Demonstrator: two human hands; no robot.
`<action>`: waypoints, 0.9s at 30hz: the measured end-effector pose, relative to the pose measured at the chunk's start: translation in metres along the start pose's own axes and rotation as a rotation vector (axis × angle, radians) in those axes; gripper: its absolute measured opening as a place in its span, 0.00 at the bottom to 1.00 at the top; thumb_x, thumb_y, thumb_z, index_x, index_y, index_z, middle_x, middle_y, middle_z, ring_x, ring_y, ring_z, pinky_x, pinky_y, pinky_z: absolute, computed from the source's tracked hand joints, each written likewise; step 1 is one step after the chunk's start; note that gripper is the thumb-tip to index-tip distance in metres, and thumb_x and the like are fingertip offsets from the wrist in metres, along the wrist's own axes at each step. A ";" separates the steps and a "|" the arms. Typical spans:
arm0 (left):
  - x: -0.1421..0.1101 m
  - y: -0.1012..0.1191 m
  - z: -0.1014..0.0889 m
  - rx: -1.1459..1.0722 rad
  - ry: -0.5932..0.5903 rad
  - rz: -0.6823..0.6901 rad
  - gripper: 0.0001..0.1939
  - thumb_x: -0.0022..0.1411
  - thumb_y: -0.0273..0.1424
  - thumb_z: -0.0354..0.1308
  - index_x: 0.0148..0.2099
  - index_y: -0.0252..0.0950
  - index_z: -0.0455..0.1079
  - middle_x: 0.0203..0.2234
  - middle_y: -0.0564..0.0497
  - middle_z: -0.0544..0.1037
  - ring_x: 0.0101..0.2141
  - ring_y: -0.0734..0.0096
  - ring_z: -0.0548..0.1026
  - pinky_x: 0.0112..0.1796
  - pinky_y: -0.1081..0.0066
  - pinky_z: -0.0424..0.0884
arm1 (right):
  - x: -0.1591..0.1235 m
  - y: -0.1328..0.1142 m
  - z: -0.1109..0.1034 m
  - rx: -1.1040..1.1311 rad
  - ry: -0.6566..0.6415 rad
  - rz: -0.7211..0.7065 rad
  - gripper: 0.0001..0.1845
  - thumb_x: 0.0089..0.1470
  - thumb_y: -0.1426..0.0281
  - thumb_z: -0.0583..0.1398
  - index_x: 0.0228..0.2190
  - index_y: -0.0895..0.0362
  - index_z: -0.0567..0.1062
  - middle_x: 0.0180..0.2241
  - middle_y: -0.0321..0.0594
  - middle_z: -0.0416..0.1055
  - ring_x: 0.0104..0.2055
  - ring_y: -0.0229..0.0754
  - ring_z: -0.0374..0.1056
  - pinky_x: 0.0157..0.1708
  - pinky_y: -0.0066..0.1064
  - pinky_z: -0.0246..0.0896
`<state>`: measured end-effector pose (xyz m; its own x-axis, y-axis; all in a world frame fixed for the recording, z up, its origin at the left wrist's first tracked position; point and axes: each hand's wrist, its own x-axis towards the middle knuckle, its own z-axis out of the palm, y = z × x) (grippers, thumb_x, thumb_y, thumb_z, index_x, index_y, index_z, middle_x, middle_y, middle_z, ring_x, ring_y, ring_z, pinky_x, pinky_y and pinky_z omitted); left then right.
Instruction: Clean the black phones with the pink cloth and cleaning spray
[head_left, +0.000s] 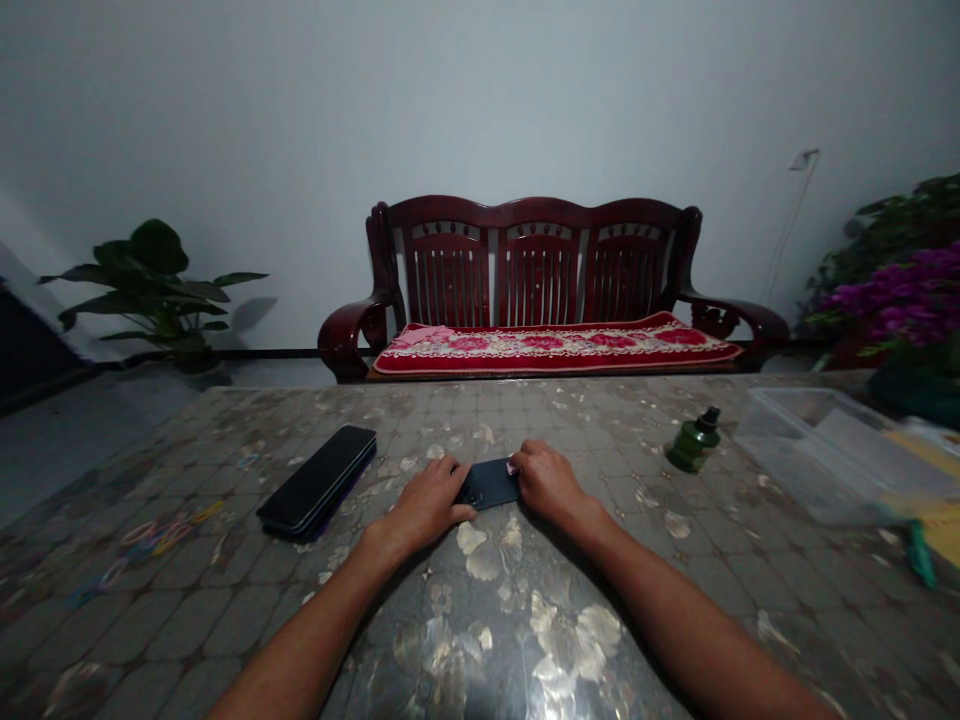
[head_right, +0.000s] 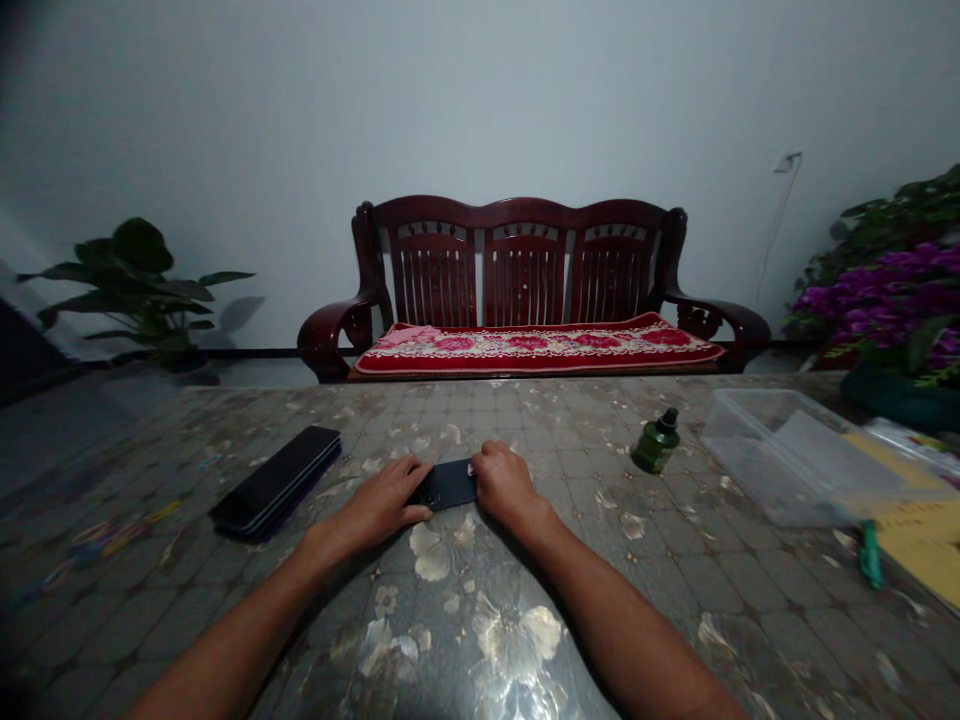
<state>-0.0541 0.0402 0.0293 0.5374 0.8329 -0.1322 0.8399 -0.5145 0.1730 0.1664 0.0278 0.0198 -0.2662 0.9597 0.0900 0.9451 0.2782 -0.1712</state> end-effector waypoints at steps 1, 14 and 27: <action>0.000 0.000 -0.001 -0.004 -0.001 -0.002 0.29 0.62 0.37 0.64 0.62 0.36 0.65 0.56 0.40 0.70 0.57 0.51 0.68 0.56 0.61 0.64 | -0.001 -0.003 0.001 0.018 0.003 -0.040 0.16 0.59 0.77 0.54 0.42 0.57 0.81 0.43 0.47 0.75 0.48 0.45 0.68 0.44 0.29 0.57; -0.005 0.002 -0.003 -0.050 0.020 0.000 0.28 0.61 0.38 0.65 0.61 0.38 0.66 0.56 0.41 0.70 0.57 0.51 0.68 0.57 0.60 0.65 | -0.001 0.006 -0.004 0.007 -0.010 0.048 0.17 0.59 0.78 0.54 0.41 0.58 0.81 0.43 0.49 0.75 0.47 0.46 0.69 0.43 0.30 0.57; -0.007 0.008 -0.009 -0.052 0.004 -0.018 0.27 0.61 0.37 0.65 0.61 0.38 0.66 0.56 0.41 0.70 0.57 0.51 0.68 0.57 0.60 0.64 | -0.002 0.002 -0.010 -0.025 -0.037 0.078 0.16 0.60 0.78 0.54 0.41 0.59 0.80 0.43 0.50 0.75 0.47 0.46 0.70 0.42 0.30 0.57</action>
<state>-0.0524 0.0322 0.0407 0.5220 0.8427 -0.1320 0.8443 -0.4884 0.2207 0.1706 0.0261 0.0293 -0.1976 0.9794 0.0411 0.9677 0.2016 -0.1515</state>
